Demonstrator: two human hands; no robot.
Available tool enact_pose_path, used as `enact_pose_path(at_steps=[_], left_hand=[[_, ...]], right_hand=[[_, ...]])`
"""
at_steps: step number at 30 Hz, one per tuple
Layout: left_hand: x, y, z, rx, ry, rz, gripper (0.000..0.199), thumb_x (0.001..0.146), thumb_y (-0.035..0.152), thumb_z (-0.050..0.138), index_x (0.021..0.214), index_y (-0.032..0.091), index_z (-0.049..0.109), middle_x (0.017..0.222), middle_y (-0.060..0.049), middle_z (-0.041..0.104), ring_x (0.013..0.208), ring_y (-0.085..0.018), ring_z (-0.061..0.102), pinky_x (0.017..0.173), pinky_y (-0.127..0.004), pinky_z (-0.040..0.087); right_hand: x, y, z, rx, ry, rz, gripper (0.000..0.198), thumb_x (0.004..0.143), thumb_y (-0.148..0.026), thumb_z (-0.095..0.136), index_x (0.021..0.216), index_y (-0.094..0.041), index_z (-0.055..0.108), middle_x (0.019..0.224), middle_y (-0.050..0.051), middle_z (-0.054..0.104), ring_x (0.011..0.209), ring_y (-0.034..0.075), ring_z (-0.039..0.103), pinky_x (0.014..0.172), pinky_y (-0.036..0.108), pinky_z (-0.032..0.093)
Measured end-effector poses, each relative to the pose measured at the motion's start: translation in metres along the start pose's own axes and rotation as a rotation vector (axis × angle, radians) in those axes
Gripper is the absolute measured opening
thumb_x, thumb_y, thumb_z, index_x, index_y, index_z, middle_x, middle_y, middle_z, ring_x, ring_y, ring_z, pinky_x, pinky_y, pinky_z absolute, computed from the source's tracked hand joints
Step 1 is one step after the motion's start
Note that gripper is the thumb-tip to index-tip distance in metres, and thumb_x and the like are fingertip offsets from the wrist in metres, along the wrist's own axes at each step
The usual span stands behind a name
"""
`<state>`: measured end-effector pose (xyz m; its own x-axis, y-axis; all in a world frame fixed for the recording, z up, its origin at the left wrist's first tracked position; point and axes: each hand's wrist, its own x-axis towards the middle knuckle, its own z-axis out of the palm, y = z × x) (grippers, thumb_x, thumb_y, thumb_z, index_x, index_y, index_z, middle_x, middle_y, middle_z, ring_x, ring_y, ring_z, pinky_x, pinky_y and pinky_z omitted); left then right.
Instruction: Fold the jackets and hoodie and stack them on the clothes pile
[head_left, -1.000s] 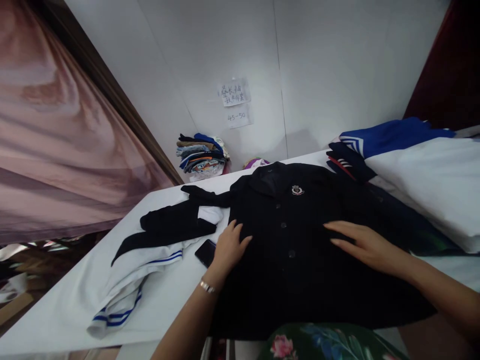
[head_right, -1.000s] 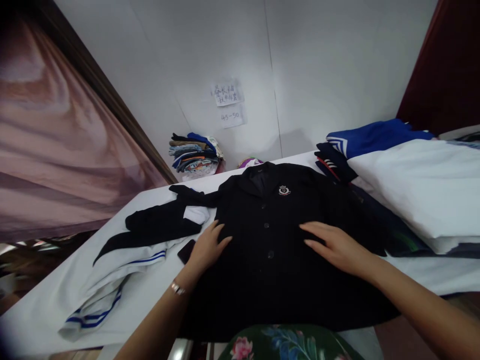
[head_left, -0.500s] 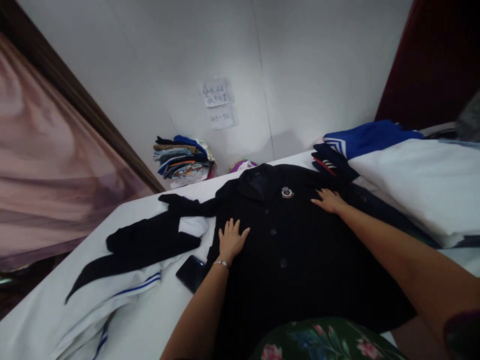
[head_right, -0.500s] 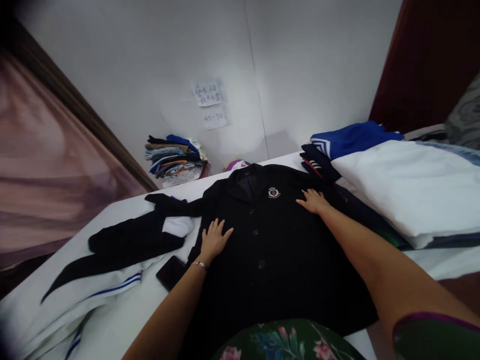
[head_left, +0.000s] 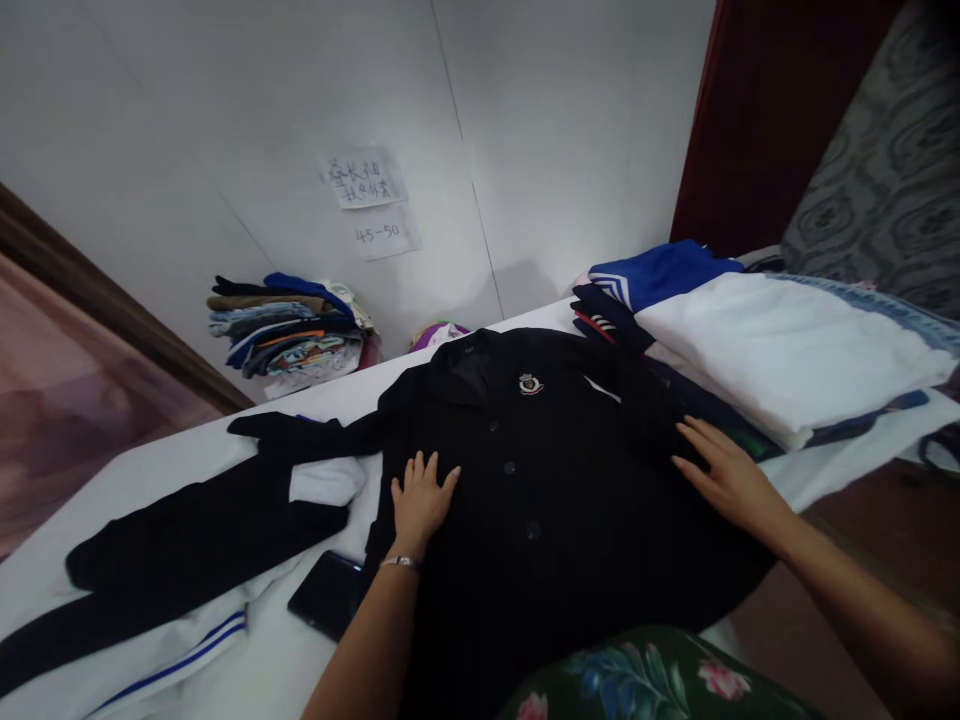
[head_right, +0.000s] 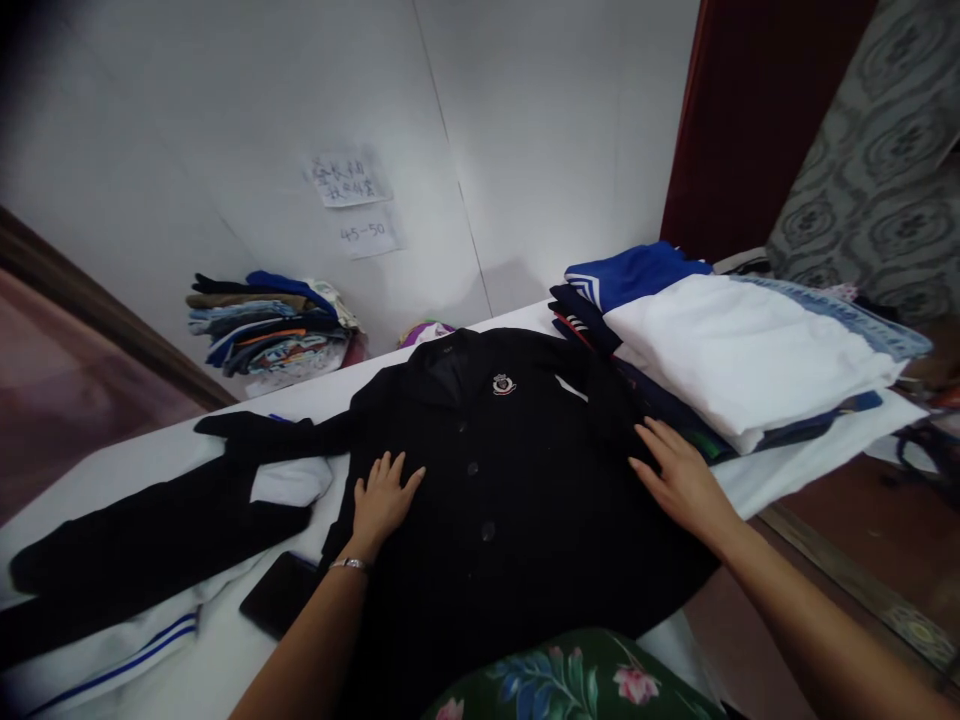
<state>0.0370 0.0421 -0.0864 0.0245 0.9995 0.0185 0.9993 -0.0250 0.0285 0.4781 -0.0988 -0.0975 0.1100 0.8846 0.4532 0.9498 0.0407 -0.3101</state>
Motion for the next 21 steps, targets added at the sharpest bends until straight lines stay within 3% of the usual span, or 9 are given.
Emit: enact_pose_path(at_steps=[4,9,14,18,21], left_hand=[[0.000,0.001,0.001,0.004,0.014,0.005,0.062,0.094,0.052,0.032,0.144,0.016,0.039,0.154,-0.014,0.030,0.143,-0.030,0.023,0.112,-0.055,0.021],[-0.001,0.000,0.003,-0.018,0.032,0.007,0.061,0.094,0.052,0.034,0.143,0.016,0.041,0.153,-0.014,0.032,0.142,-0.030,0.026,0.112,-0.055,0.022],[-0.001,0.000,0.002,-0.019,0.041,-0.006,0.060,0.094,0.052,0.035,0.142,0.017,0.042,0.152,-0.015,0.033,0.142,-0.030,0.027,0.112,-0.054,0.023],[-0.003,-0.002,0.003,-0.016,0.066,0.033,0.054,0.094,0.050,0.037,0.139,0.022,0.047,0.150,-0.013,0.038,0.141,-0.030,0.029,0.111,-0.055,0.024],[-0.004,-0.003,0.003,-0.013,0.076,0.045,0.053,0.094,0.050,0.037,0.138,0.022,0.048,0.149,-0.013,0.039,0.140,-0.030,0.030,0.110,-0.055,0.025]], right_hand=[[-0.019,0.027,0.001,0.055,-0.043,0.150,0.063,0.088,-0.055,0.043,0.138,-0.017,0.046,0.134,0.013,0.056,0.122,0.028,0.055,0.103,0.045,0.046],[-0.020,0.025,0.003,0.078,-0.105,0.131,0.067,0.087,-0.054,0.045,0.141,-0.015,0.042,0.140,0.014,0.051,0.128,0.029,0.049,0.106,0.046,0.043],[-0.012,0.022,0.007,0.009,-0.190,0.023,0.064,0.088,-0.050,0.042,0.136,-0.009,0.047,0.136,0.018,0.053,0.126,0.030,0.051,0.107,0.046,0.041],[0.000,0.026,0.011,-0.030,-0.201,-0.023,0.054,0.087,-0.044,0.042,0.130,-0.015,0.055,0.127,0.014,0.061,0.115,0.029,0.059,0.097,0.045,0.050],[0.012,0.025,0.008,0.034,-0.163,0.036,0.044,0.085,-0.042,0.043,0.118,-0.021,0.063,0.114,0.010,0.068,0.103,0.028,0.065,0.083,0.041,0.054]])
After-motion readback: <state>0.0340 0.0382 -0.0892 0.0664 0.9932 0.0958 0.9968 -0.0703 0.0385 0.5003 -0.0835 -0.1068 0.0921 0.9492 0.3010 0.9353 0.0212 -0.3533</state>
